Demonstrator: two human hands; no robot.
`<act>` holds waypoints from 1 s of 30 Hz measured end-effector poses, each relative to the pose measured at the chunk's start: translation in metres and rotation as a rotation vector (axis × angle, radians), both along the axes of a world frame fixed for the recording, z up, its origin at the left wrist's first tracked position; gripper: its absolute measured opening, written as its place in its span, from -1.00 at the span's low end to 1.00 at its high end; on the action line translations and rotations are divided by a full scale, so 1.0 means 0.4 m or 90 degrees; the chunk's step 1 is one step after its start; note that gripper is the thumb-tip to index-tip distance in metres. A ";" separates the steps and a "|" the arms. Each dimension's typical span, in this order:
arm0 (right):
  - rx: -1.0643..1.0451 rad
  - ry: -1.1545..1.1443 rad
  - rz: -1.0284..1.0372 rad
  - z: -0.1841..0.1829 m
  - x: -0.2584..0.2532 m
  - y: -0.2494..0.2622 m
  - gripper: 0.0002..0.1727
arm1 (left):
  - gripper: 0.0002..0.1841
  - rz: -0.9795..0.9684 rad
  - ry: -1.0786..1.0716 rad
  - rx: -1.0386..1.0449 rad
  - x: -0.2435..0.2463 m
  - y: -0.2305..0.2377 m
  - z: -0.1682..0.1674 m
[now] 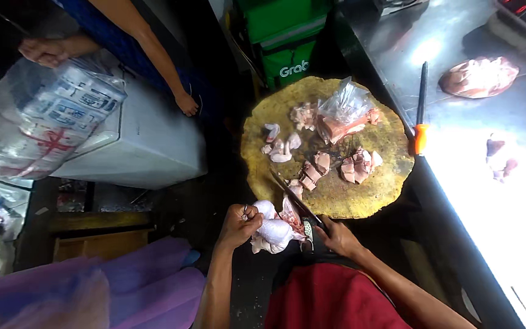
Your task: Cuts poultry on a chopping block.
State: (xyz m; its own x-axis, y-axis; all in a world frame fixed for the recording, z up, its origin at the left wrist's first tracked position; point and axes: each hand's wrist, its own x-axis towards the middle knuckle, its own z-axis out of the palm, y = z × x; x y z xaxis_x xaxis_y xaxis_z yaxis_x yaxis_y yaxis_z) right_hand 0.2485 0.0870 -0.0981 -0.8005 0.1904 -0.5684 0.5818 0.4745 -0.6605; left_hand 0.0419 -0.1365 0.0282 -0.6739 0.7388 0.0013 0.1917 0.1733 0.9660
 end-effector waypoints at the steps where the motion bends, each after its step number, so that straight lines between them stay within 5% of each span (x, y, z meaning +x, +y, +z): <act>1: -0.008 -0.013 -0.009 0.000 0.002 0.018 -0.40 | -0.62 -0.012 0.000 0.004 -0.004 0.025 0.013; 9: 0.102 -0.004 -0.155 0.019 0.079 0.200 -0.40 | -0.58 -0.246 0.009 0.058 -0.064 0.194 0.123; 16: 0.083 0.063 -0.173 0.053 0.055 0.256 -0.39 | -0.54 -0.379 0.119 -0.388 -0.205 0.199 -0.075; 21: 0.018 0.234 -0.110 0.190 -0.017 0.222 -0.35 | -0.52 -0.445 0.213 -0.487 -0.194 0.198 -0.066; 26: 0.001 0.618 -0.068 0.328 -0.112 0.149 -0.38 | -0.52 -0.432 0.259 -0.503 -0.153 0.172 -0.075; 28: 0.026 0.734 -0.041 0.309 -0.139 0.130 -0.39 | -0.53 -0.420 0.258 -0.514 -0.139 0.163 -0.073; 30: 0.089 0.679 -0.007 0.205 -0.125 0.133 -0.40 | -0.53 -0.414 0.267 -0.497 -0.132 0.155 -0.078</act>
